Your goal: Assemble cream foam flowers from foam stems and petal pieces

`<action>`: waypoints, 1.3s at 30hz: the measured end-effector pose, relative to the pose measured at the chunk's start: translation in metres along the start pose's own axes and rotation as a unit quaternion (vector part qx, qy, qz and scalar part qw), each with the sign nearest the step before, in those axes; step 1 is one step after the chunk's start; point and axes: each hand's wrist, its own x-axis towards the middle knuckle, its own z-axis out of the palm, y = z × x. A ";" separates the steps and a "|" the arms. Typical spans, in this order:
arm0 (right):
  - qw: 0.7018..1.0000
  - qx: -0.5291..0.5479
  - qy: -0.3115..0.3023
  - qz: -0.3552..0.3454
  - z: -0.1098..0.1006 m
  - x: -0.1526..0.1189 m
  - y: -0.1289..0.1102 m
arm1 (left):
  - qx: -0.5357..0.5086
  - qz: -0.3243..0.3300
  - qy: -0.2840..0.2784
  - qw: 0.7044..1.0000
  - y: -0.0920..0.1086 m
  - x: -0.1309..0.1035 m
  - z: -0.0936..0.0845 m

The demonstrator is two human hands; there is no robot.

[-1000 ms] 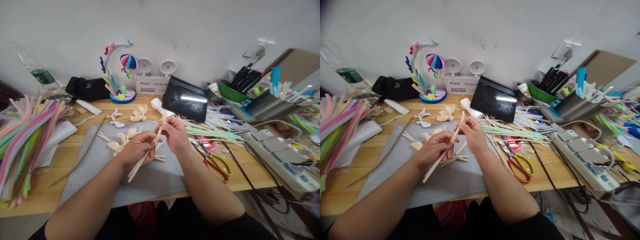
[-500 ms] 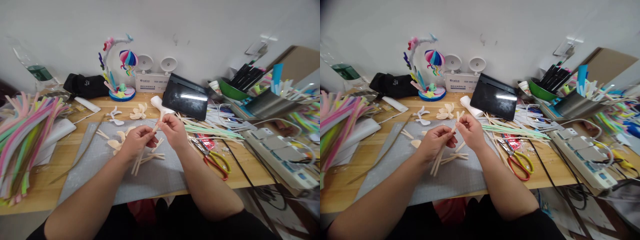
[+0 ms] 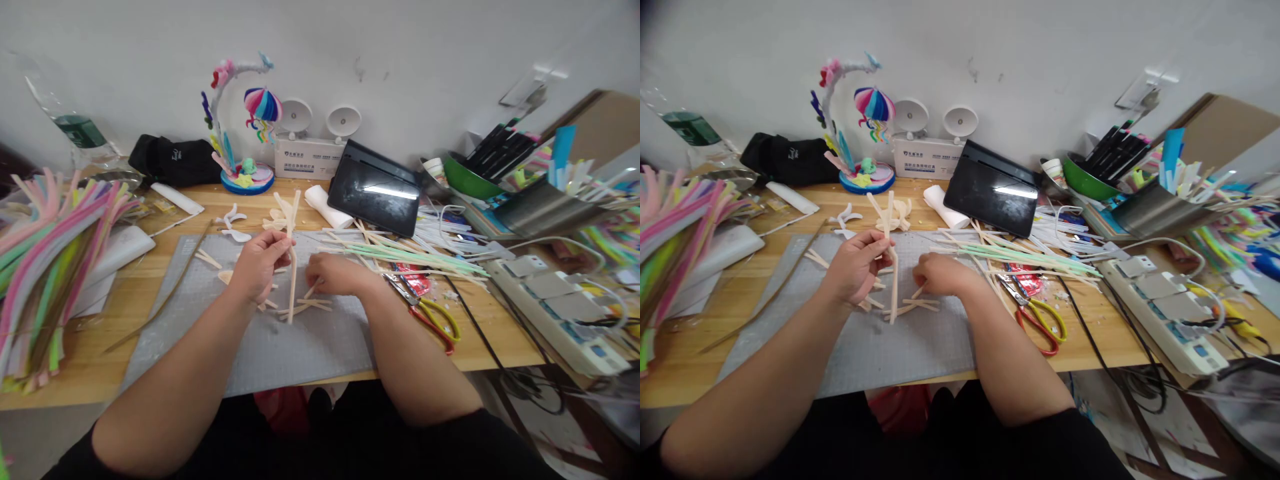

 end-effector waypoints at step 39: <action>0.870 0.265 0.408 -0.087 0.000 0.004 -0.034 | 0.048 -0.011 -0.025 0.998 -0.008 -0.003 0.004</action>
